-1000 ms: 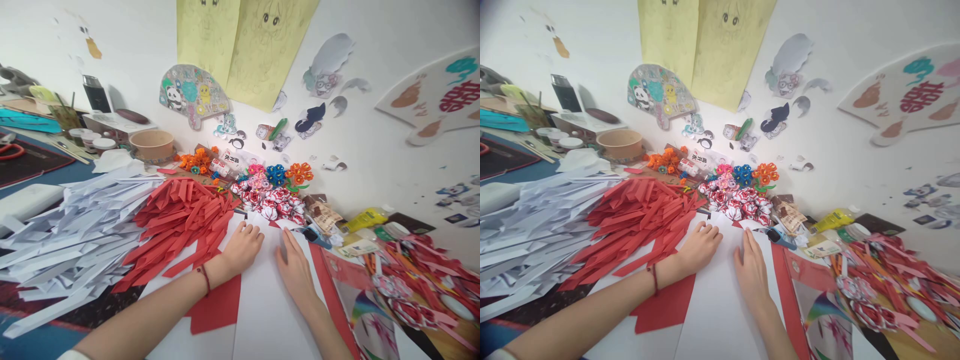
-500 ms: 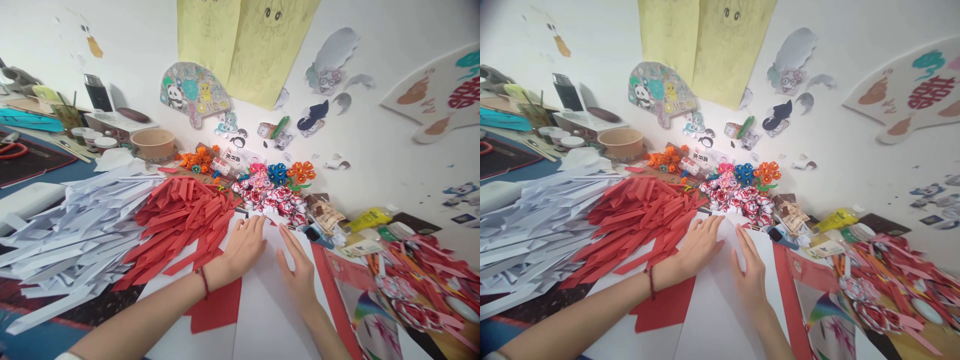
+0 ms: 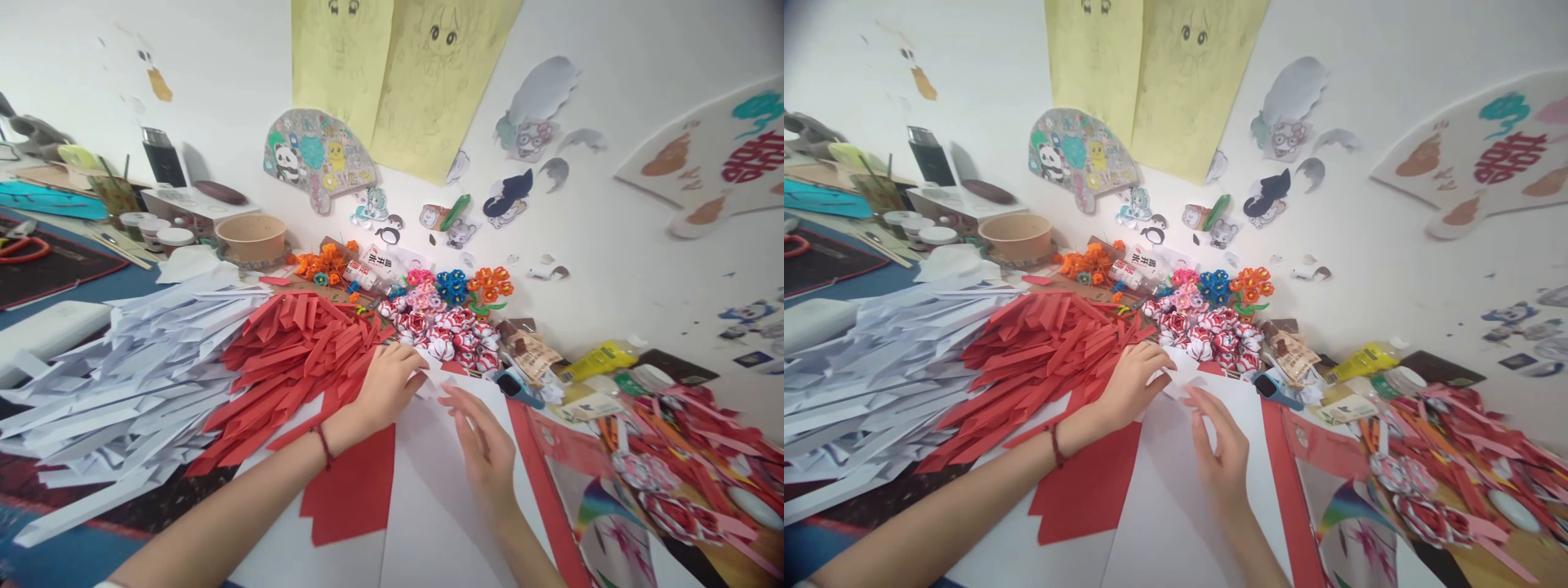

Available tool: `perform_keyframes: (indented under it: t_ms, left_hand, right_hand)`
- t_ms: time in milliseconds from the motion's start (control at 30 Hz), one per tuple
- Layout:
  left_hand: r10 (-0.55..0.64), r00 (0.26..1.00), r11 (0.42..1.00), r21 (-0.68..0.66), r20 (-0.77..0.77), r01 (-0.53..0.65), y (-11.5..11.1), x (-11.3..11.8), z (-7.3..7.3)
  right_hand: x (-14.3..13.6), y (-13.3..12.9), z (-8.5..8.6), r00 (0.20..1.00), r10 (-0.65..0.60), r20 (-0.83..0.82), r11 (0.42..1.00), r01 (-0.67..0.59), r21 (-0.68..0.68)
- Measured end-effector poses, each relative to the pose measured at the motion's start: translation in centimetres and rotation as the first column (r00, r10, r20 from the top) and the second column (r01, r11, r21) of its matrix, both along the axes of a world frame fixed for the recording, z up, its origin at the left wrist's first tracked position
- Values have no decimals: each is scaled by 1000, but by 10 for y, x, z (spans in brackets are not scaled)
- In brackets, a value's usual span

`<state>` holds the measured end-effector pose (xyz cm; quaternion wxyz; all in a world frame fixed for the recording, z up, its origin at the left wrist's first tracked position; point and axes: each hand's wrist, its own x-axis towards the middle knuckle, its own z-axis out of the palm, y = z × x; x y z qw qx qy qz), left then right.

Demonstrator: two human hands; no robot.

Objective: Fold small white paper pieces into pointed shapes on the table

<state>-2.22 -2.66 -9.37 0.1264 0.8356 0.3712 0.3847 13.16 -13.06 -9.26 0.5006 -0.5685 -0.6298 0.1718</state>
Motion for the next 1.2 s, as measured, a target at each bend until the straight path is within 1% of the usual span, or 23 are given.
perform_keyframes:
  t_ms: [67, 133, 267, 367, 467, 533, 600, 700, 767, 833, 900, 967, 1033, 1100, 1167, 1200]
  left_hand:
    - [-30, 998, 999, -35, 56, 32, 0, 2, 0]
    - [-66, 992, 994, -78, 105, 75, 0, 3, 0]
    - [-115, 977, 975, -167, 182, 146, 0, 6, -3]
    - [-109, 973, 965, -212, 205, 153, 1, 6, -5]
    - [-80, 969, 964, -228, 232, 134, 2, 5, -5]
    - [-64, 962, 966, -226, 267, 127, 1, 5, -4]
    - [-51, 953, 967, -223, 300, 121, 0, 4, -3]
    - [5, 954, 971, -230, 300, 67, -2, 3, -2]
    - [48, 961, 974, -225, 272, 15, -3, 1, -3]
    - [84, 972, 982, -185, 218, -43, -3, -1, -4]
    - [126, 981, 987, -120, 149, -109, -3, -4, -5]
    - [167, 982, 986, -31, 91, -165, -3, -6, -7]
    - [181, 983, 978, 98, 25, -182, -4, -9, -9]
    - [147, 986, 961, 249, -83, -123, -6, -11, -10]
    - [103, 969, 929, 370, -223, -13, -10, -13, -9]
    - [86, 953, 912, 408, -290, 42, -12, -14, -8]
  right_hand:
    - [1, 3, -2, 992, -110, -69, 994, 110, 5]
    - [2, 7, -5, 979, -175, -106, 984, 175, -13]
    - [7, 15, -12, 964, -233, -130, 971, 223, -84]
    - [10, 21, -19, 960, -243, -137, 968, 230, -101]
    - [9, 26, -24, 967, -199, -157, 975, 180, -130]
    - [6, 29, -23, 980, -127, -151, 983, 104, -151]
    - [2, 33, -18, 994, -29, -102, 984, 11, -179]
    - [-5, 42, -5, 994, 94, -53, 961, -104, -257]
    - [-8, 50, 2, 992, 111, -65, 953, -125, -277]
    - [-11, 58, 5, 993, 79, -90, 959, -100, -264]
    - [-12, 64, 4, 991, 41, -129, 966, -72, -247]
    - [-12, 65, 0, 985, 12, -174, 973, -51, -224]
    - [-12, 63, -5, 975, 0, -221, 979, -45, -199]
    - [-11, 60, -11, 963, 0, -268, 982, -50, -183]
    - [-11, 57, -16, 950, -5, -313, 983, -53, -177]
    - [-11, 56, -18, 942, -11, -334, 983, -51, -176]
